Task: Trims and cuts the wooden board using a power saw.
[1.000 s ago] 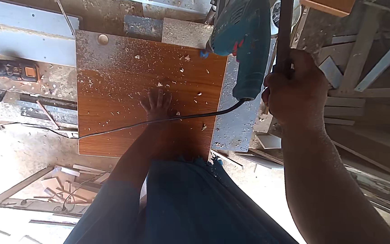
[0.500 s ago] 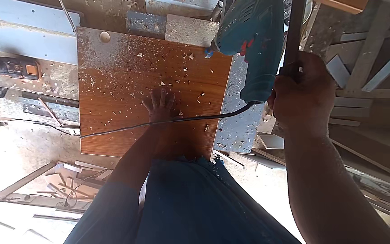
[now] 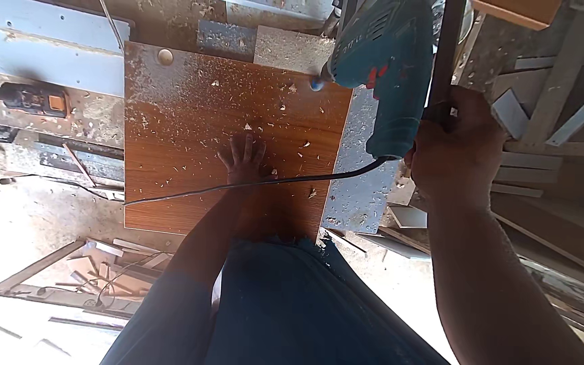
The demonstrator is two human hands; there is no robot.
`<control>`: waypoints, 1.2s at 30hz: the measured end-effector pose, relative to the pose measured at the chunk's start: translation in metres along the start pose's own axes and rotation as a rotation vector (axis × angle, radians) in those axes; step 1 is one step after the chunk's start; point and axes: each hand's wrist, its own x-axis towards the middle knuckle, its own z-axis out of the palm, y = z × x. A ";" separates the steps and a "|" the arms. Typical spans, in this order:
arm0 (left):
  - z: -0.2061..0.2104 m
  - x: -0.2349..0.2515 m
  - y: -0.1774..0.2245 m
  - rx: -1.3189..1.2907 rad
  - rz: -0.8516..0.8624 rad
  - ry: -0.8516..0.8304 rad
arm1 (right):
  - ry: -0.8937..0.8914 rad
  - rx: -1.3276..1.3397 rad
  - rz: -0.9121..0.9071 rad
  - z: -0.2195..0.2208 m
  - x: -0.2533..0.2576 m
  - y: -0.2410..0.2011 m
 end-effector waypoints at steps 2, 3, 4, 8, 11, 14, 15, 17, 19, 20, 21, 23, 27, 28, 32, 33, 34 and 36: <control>-0.001 0.000 0.001 0.005 0.000 0.003 | -0.001 -0.005 -0.004 0.000 0.001 0.001; 0.000 -0.001 0.000 0.007 0.002 0.010 | -0.004 -0.007 -0.006 0.000 0.001 0.001; 0.001 -0.002 -0.001 0.003 0.008 0.017 | -0.010 -0.007 -0.004 -0.001 0.002 0.000; 0.002 -0.002 0.000 0.010 0.004 0.032 | -0.027 -0.008 0.015 -0.004 0.001 -0.005; 0.000 -0.002 0.002 0.016 -0.008 0.016 | -0.019 0.002 0.012 -0.003 -0.001 -0.003; 0.000 -0.002 0.001 0.001 -0.007 0.022 | 0.004 -0.017 -0.007 0.001 -0.002 0.000; 0.000 -0.002 0.001 -0.008 -0.006 0.021 | 0.010 -0.024 -0.017 0.002 -0.003 0.002; 0.002 0.000 0.001 -0.005 -0.004 0.032 | 0.010 -0.020 -0.028 0.005 -0.002 0.003; 0.004 -0.003 -0.001 -0.002 -0.002 0.031 | -0.023 -0.021 -0.010 0.004 -0.001 0.002; 0.003 -0.003 -0.001 -0.008 -0.001 0.033 | -0.034 -0.024 -0.009 0.002 0.000 0.001; 0.000 -0.002 -0.001 -0.029 0.005 0.037 | -0.043 -0.030 -0.005 0.000 0.001 -0.001; 0.002 -0.002 0.000 -0.026 0.004 0.034 | -0.051 -0.040 0.004 -0.002 0.000 -0.002; 0.006 -0.001 -0.001 -0.011 0.009 0.048 | -0.017 -0.020 0.000 0.002 -0.003 0.001; 0.005 -0.001 -0.001 -0.008 0.006 0.044 | -0.006 -0.019 -0.013 0.004 -0.003 0.002; 0.002 0.000 0.000 -0.009 0.002 0.017 | 0.026 -0.025 -0.056 0.011 -0.002 0.009; 0.003 0.000 0.000 -0.019 0.004 0.027 | 0.026 -0.022 -0.062 0.012 -0.001 0.009; 0.004 0.000 0.000 -0.027 0.005 0.035 | 0.017 -0.020 -0.063 0.012 0.000 0.009; 0.004 -0.001 -0.001 -0.026 0.003 0.032 | -0.023 -0.006 -0.044 0.009 0.002 0.008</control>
